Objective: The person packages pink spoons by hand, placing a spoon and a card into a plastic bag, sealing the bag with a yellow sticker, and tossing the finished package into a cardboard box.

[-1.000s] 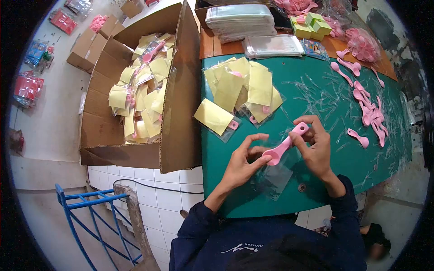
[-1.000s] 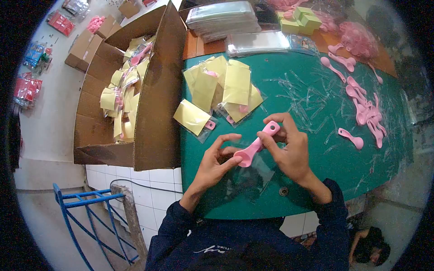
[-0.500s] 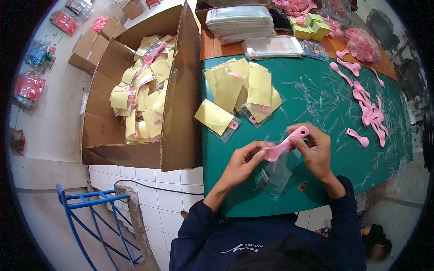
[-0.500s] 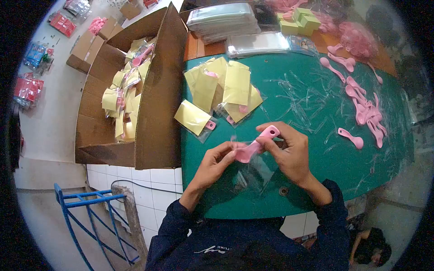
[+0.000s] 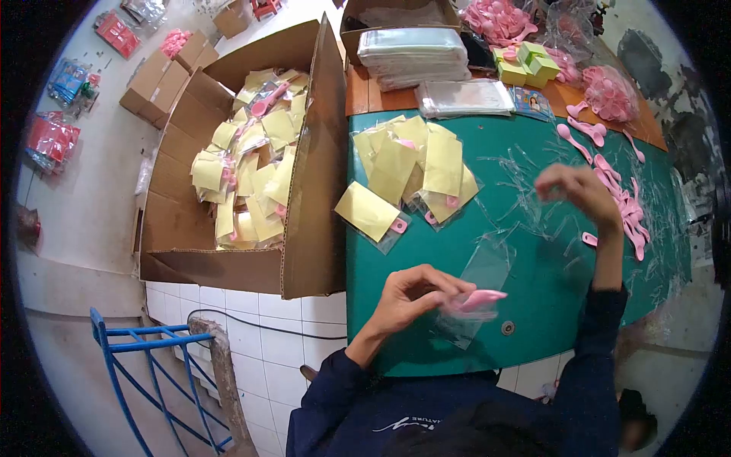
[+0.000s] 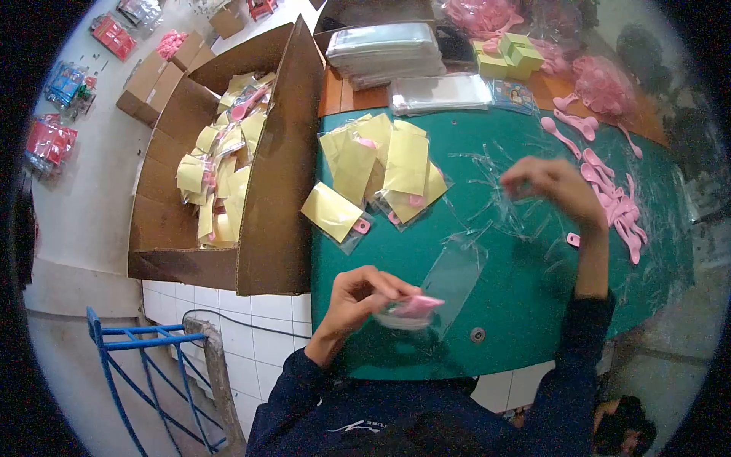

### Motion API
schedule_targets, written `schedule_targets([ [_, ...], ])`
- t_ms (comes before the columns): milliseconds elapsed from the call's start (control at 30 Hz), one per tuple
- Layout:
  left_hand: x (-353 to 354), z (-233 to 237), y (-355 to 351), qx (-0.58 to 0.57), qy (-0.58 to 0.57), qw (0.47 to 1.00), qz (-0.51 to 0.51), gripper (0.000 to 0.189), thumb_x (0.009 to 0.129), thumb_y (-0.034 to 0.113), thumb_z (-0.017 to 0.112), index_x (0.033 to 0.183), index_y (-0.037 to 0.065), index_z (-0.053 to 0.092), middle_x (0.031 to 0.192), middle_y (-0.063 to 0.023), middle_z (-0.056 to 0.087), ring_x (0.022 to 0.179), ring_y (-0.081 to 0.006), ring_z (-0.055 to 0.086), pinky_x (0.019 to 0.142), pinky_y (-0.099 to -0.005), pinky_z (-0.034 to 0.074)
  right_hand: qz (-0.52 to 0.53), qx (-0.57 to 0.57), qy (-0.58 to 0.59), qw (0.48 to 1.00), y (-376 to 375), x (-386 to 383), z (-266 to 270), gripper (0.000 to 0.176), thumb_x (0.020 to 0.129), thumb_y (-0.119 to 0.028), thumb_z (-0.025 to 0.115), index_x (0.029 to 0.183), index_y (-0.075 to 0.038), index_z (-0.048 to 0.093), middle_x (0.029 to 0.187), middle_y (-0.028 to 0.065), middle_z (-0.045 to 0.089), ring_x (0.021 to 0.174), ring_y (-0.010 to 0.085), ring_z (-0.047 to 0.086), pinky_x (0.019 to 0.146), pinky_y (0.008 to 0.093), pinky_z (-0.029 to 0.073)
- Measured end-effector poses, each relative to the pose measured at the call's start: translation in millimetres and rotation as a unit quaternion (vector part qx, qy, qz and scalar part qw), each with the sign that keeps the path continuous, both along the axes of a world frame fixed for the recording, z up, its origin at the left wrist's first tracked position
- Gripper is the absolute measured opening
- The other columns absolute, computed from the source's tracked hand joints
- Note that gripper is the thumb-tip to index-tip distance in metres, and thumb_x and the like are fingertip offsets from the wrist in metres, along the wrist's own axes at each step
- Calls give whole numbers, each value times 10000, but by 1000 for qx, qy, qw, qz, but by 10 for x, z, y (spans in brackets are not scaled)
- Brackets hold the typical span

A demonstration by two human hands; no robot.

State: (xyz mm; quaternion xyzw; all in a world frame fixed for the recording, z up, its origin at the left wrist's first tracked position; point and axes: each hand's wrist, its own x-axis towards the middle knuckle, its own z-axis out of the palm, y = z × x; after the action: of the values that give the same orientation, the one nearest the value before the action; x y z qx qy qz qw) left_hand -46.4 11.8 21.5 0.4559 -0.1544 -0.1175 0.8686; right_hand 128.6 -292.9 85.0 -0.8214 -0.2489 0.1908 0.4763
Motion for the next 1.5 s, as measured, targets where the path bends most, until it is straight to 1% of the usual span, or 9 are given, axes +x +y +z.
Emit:
schedule_targets([
  [100, -56, 43, 10, -64, -1, 998, 20, 90, 899, 59, 532, 937, 24, 459, 1009, -238, 629, 988, -290, 613, 855, -365, 480, -191, -257, -323, 891, -157, 600, -274, 448, 817, -428, 598, 907, 7, 660, 1008, 175, 589, 856, 289, 594, 770, 363, 466],
  [167, -88, 158, 48, -85, -45, 994, 48, 112, 902, 67, 532, 944, 25, 437, 996, -274, 620, 966, -308, 623, 820, -369, 498, -280, -334, -555, 708, -152, 932, -325, 415, 828, -376, 590, 847, 34, 648, 967, 212, 620, 854, 349, 597, 762, 388, 469],
  [233, -84, 193, 54, -126, -118, 981, 84, 148, 904, 84, 535, 945, 30, 404, 977, -338, 595, 923, -347, 636, 762, -398, 528, -228, -362, -191, 883, -193, 1527, -302, 453, 805, -398, 598, 836, 51, 642, 906, 250, 635, 833, 403, 600, 743, 445, 475],
  [333, -43, 335, 56, -114, -185, 972, 91, 148, 905, 92, 534, 940, 28, 405, 980, -339, 592, 914, -359, 635, 740, -418, 536, -297, -327, -307, 843, -302, 2220, -903, 494, 753, -431, 639, 763, 62, 612, 697, 241, 603, 644, 390, 588, 596, 439, 453],
  [633, 99, 248, 244, 112, 167, 971, 128, 229, 944, 129, 479, 1088, 50, 319, 923, -202, 645, 730, -174, 646, 635, -259, 518, -401, -293, -177, 850, -410, 2518, -1057, 349, 636, -277, 703, 872, -22, 671, 923, 218, 647, 868, 356, 632, 705, 424, 484],
  [800, 144, 59, 137, 164, 148, 967, 124, 279, 949, 188, 483, 1157, 8, 439, 933, -146, 662, 834, -123, 630, 725, -229, 479, -408, -234, -241, 849, -594, 2555, -1252, 278, 718, -228, 637, 960, -91, 642, 911, 141, 652, 836, 307, 631, 692, 377, 479],
  [967, 144, 75, 160, 196, 105, 972, 70, 299, 976, 169, 402, 1141, -48, 524, 1037, -149, 637, 930, -187, 629, 802, -280, 498, -313, -172, -400, 844, -120, 1703, -601, 274, 815, -133, 544, 1085, -98, 565, 968, 124, 639, 780, 263, 631, 691, 350, 480],
  [1100, 133, 132, 132, 203, 117, 970, 65, 284, 968, 158, 422, 1096, -48, 569, 986, -137, 656, 874, -155, 633, 744, -253, 501, -120, 1, -177, 977, 740, 184, 195, 207, 856, -52, 538, 1054, -41, 599, 867, 40, 646, 756, 84, 609, 594, 224, 470],
  [1500, 54, 189, 89, 331, 93, 938, 49, 242, 927, 168, 515, 1045, -11, 628, 764, -45, 643, 681, -43, 548, 614, -217, 465, 53, -22, -200, 978, 959, -774, 501, 195, 735, 8, 656, 920, -54, 647, 835, 82, 593, 733, 204, 610, 625, 283, 485],
])
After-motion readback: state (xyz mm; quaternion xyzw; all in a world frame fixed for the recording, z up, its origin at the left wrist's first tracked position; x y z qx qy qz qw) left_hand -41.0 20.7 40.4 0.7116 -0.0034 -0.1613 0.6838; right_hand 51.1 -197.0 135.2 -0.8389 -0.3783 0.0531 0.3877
